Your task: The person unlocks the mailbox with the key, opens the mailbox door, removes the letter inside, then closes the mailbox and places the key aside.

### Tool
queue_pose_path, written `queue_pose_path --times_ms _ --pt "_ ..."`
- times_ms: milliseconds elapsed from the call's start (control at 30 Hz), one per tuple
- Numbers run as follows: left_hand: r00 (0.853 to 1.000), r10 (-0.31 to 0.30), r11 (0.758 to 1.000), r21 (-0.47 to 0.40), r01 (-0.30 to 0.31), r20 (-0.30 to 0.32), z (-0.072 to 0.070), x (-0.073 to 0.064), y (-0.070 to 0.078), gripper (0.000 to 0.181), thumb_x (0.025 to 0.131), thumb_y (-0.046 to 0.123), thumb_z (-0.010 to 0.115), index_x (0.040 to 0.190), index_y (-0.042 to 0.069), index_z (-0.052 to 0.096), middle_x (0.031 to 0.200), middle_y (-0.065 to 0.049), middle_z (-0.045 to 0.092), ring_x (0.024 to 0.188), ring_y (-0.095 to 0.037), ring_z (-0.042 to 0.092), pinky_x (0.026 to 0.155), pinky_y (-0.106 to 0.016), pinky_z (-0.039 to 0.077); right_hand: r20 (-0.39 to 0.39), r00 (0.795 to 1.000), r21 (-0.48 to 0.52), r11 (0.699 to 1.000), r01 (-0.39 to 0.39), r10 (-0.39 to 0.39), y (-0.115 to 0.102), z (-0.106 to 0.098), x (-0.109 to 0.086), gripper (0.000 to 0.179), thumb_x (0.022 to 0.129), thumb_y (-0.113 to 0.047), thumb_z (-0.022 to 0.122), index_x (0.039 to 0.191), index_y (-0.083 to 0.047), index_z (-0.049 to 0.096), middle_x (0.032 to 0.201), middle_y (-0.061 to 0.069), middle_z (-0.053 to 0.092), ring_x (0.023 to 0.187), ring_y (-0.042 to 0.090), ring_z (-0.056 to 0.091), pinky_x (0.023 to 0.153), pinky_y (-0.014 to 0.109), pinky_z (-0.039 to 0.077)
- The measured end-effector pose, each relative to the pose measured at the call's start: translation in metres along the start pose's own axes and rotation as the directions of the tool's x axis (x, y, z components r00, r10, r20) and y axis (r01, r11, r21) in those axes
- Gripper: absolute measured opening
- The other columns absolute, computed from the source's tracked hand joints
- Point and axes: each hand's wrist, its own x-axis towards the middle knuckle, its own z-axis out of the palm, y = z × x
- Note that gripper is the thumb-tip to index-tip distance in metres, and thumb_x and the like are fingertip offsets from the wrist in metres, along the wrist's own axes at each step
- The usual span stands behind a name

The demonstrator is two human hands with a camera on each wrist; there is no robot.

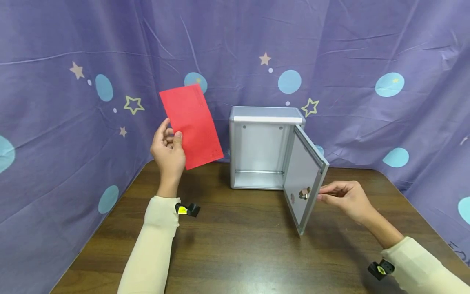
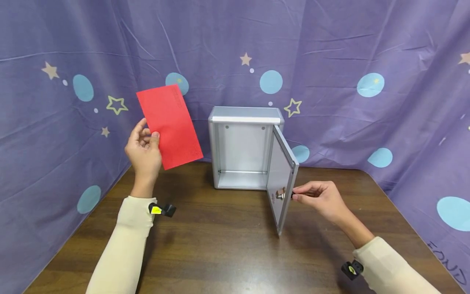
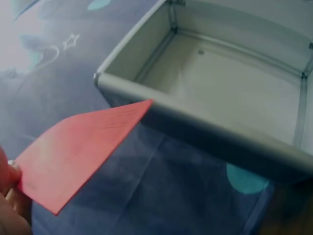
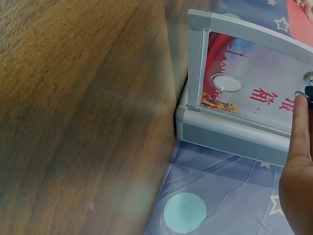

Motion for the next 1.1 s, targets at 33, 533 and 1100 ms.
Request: queue_pose_path --times_ms 33,533,1100 --pt "1.000 -0.017 0.999 0.036 0.016 0.014 -0.002 0.001 -0.004 0.044 0.096 -0.001 0.068 0.139 0.006 0.063 0.098 0.002 0.057 0.078 -0.011 0.054 0.066 -0.020 0.043 0.001 1.000 -0.006 1.000 0.000 0.000 0.000 0.000 0.000 0.015 0.081 0.017 0.075 0.092 0.006 0.076 0.086 0.003 0.078 0.075 0.009 0.074 0.063 0.025 0.061" --pt "0.923 -0.287 0.898 0.407 0.166 0.256 -0.014 -0.009 -0.082 0.042 0.099 0.003 0.064 0.140 0.007 0.062 0.105 -0.014 0.065 0.089 -0.021 0.065 0.068 -0.019 0.047 0.035 0.999 0.048 0.999 0.019 -0.021 0.000 0.001 0.001 0.018 0.081 0.019 0.072 0.093 0.006 0.077 0.089 0.002 0.078 0.078 0.008 0.074 0.065 0.024 0.061" --pt "0.826 -0.421 0.799 0.583 0.143 0.374 -0.016 -0.028 -0.116 0.042 0.096 0.001 0.065 0.138 0.002 0.062 0.107 -0.020 0.069 0.103 -0.037 0.064 0.105 -0.051 0.041 0.041 0.999 0.055 0.998 0.028 -0.030 0.002 0.001 0.001 0.017 0.082 0.019 0.072 0.093 0.007 0.076 0.088 0.004 0.078 0.079 0.009 0.074 0.065 0.025 0.061"
